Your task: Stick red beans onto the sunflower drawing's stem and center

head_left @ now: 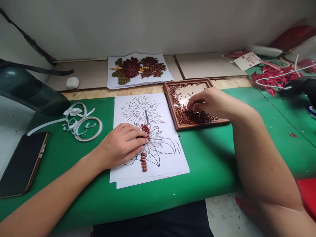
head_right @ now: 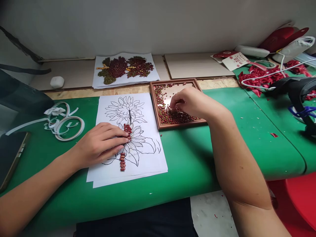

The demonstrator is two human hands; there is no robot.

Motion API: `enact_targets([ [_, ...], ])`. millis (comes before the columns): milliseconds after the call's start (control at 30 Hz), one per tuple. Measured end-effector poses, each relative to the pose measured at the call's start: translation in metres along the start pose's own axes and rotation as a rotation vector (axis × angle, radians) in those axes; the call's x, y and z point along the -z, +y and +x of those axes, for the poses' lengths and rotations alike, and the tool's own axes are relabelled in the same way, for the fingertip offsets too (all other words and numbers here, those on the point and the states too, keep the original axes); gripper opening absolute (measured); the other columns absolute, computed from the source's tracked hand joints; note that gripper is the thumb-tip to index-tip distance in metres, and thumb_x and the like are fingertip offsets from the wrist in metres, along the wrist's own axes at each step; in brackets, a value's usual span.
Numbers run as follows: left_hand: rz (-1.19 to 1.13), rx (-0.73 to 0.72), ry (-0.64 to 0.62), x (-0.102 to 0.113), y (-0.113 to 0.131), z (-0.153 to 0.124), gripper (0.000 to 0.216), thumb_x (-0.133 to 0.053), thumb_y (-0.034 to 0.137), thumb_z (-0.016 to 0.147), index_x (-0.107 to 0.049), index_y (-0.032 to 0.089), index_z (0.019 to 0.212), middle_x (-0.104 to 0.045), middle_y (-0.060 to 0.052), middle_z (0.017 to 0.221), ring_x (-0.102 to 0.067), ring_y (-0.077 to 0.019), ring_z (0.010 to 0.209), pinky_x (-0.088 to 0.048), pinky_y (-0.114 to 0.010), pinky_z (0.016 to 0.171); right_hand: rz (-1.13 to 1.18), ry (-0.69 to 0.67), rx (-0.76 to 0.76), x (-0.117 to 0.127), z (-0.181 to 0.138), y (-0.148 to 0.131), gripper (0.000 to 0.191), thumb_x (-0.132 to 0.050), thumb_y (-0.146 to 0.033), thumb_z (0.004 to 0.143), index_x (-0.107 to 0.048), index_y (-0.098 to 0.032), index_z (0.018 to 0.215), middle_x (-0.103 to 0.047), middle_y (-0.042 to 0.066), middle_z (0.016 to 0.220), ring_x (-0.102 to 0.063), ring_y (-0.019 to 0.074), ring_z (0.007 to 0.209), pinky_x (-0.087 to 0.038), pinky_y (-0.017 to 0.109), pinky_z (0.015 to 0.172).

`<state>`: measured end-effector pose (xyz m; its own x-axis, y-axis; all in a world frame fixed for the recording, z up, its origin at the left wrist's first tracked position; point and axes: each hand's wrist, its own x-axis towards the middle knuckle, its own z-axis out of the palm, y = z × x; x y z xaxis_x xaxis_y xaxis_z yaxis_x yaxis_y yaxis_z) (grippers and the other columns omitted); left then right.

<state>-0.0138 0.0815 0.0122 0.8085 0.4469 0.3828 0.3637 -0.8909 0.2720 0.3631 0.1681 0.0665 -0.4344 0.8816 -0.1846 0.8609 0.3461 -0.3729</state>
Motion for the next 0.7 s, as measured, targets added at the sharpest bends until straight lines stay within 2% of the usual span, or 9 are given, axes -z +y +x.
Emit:
enact_targets([
  [133, -0.003, 0.003, 0.003, 0.000, 0.000, 0.000, 0.021, -0.063, 0.017, 0.102, -0.071, 0.018, 0.122, -0.077, -0.008, 0.122, -0.070, -0.0242, 0.110, -0.052, -0.044, 0.094, -0.010, 0.060, -0.071, 0.007, -0.005, 0.003, 0.037, -0.048, -0.009, 0.081, -0.082, -0.018, 0.093, -0.079, 0.008, 0.088, -0.067, 0.0192, 0.078, -0.046, 0.034, 0.071],
  [233, -0.001, 0.003, 0.004, -0.001, 0.001, 0.000, 0.021, -0.063, 0.018, 0.102, -0.071, 0.018, 0.122, -0.077, -0.008, 0.122, -0.070, -0.0245, 0.110, -0.052, -0.044, 0.094, -0.028, 0.070, -0.149, 0.013, -0.009, 0.007, 0.037, -0.051, -0.011, 0.081, -0.081, -0.017, 0.101, -0.079, 0.009, 0.097, -0.068, 0.0213, 0.086, -0.047, 0.035, 0.075],
  [333, 0.000, 0.001, 0.005, -0.001, 0.001, -0.001, 0.021, -0.064, 0.017, 0.101, -0.071, 0.018, 0.121, -0.077, -0.008, 0.122, -0.069, -0.0252, 0.110, -0.052, -0.044, 0.093, -0.069, 0.065, -0.278, 0.019, -0.013, 0.013, 0.037, -0.059, -0.027, 0.087, -0.075, -0.019, 0.119, -0.077, 0.011, 0.107, -0.068, 0.0246, 0.090, -0.048, 0.038, 0.077],
  [467, 0.000, -0.006, 0.007, -0.001, 0.000, 0.000, 0.022, -0.064, 0.017, 0.101, -0.071, 0.017, 0.122, -0.077, -0.009, 0.122, -0.069, -0.0252, 0.110, -0.052, -0.043, 0.094, -0.064, -0.037, -0.429, 0.025, -0.019, 0.021, 0.065, -0.069, -0.060, 0.085, -0.063, -0.023, 0.139, -0.073, 0.013, 0.127, -0.068, 0.0298, 0.102, -0.050, 0.040, 0.082],
  [600, 0.000, -0.004, 0.009, -0.001, 0.000, -0.001, 0.022, -0.065, 0.017, 0.101, -0.071, 0.017, 0.122, -0.077, -0.008, 0.123, -0.069, -0.0251, 0.111, -0.052, -0.043, 0.095, -0.048, -0.101, -0.401, 0.025, -0.022, 0.018, 0.085, -0.075, -0.073, 0.076, -0.059, -0.025, 0.145, -0.064, 0.013, 0.146, -0.064, 0.0344, 0.118, -0.050, 0.041, 0.090],
  [700, -0.003, -0.003, 0.011, -0.002, 0.000, 0.000, 0.023, -0.065, 0.016, 0.101, -0.071, 0.017, 0.123, -0.077, -0.008, 0.123, -0.069, -0.0251, 0.112, -0.052, -0.043, 0.095, -0.027, -0.161, -0.352, 0.022, -0.020, 0.010, 0.083, -0.076, -0.075, 0.074, -0.061, -0.027, 0.140, -0.066, 0.012, 0.143, -0.064, 0.0360, 0.118, -0.051, 0.041, 0.089],
])
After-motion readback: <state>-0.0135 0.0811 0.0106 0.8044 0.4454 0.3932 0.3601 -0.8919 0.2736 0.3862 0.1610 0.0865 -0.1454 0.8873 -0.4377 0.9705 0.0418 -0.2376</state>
